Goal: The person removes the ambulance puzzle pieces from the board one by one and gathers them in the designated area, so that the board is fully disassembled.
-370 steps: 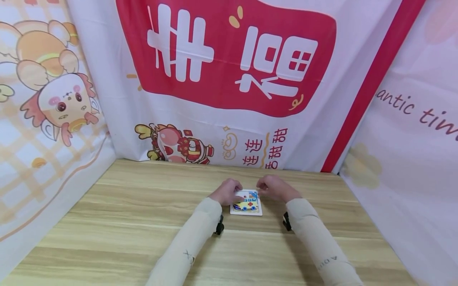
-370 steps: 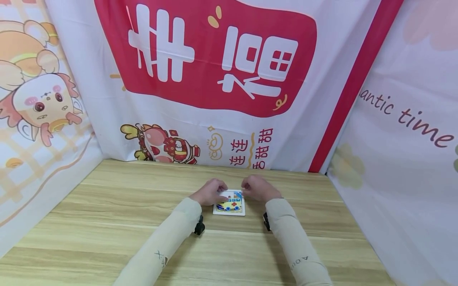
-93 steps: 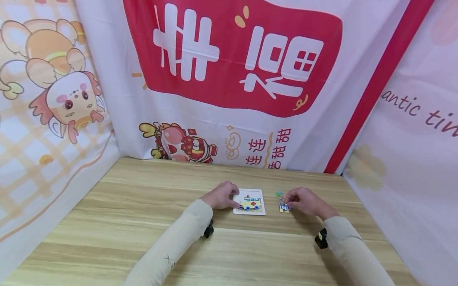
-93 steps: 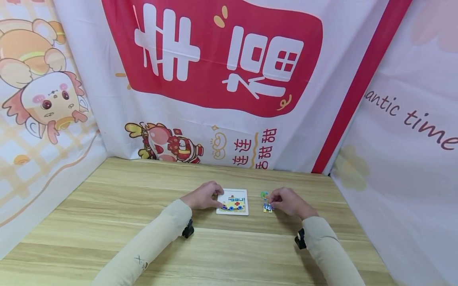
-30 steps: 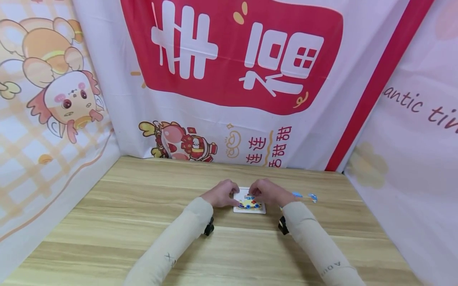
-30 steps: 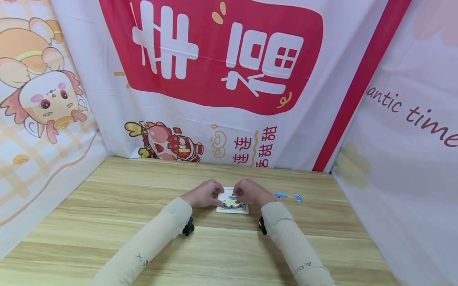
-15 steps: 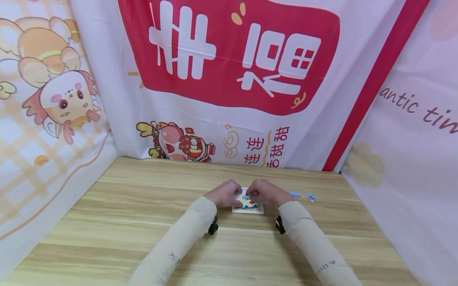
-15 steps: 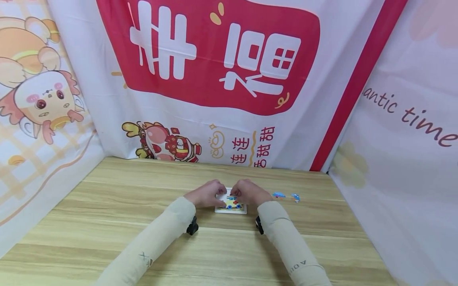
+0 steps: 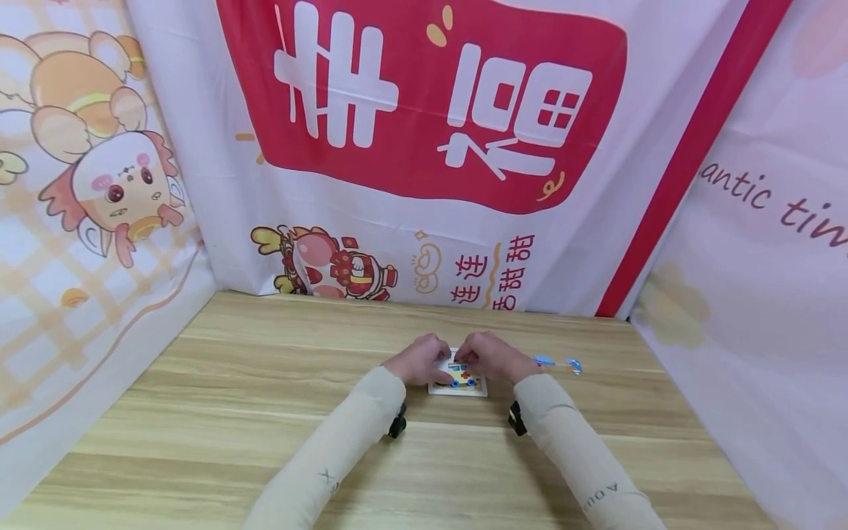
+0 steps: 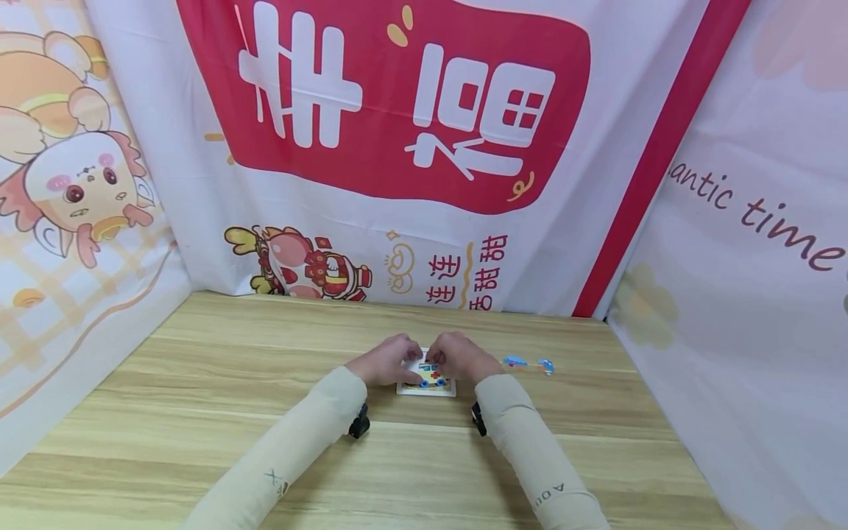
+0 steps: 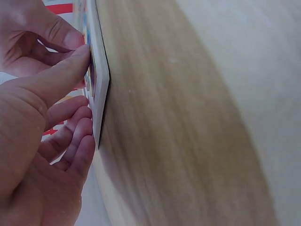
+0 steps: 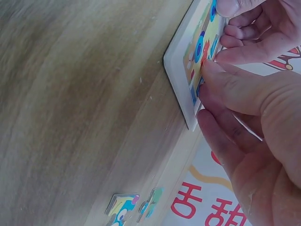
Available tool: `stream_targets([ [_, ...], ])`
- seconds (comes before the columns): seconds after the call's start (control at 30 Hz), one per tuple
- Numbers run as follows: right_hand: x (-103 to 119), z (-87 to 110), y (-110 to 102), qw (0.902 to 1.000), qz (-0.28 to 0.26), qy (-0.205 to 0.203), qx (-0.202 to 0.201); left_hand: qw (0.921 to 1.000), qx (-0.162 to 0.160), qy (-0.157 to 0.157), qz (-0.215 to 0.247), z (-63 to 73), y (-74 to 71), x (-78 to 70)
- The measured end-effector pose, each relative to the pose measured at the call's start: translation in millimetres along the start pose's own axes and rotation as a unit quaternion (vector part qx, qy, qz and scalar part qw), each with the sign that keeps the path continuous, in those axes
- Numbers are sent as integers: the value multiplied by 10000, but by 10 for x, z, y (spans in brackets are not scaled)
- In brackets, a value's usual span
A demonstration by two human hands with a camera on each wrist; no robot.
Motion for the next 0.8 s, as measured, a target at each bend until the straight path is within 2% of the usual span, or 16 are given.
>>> stream_targets([
  [0.27,18,-2,-1,9999,-50,126,-47,9998,30,-176,79,-1,3,-8],
  [0.63,-42,2,25,9994,73,-124,-317,9999,6,-132,22,-9,15,3],
  [0.8,-43,2,31,9993,-10,1,-385,9999,7,-160,62,0,4,-3],
])
Point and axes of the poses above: each hand's wrist, its own z-axis away from the middle knuckle, its own y-axis out of the palm, x = y × z, the point moved 3 cm from there along -z, towards the middle knuckle, and after that the axes turned 5 degrees about -z, right-handed, at the moved point
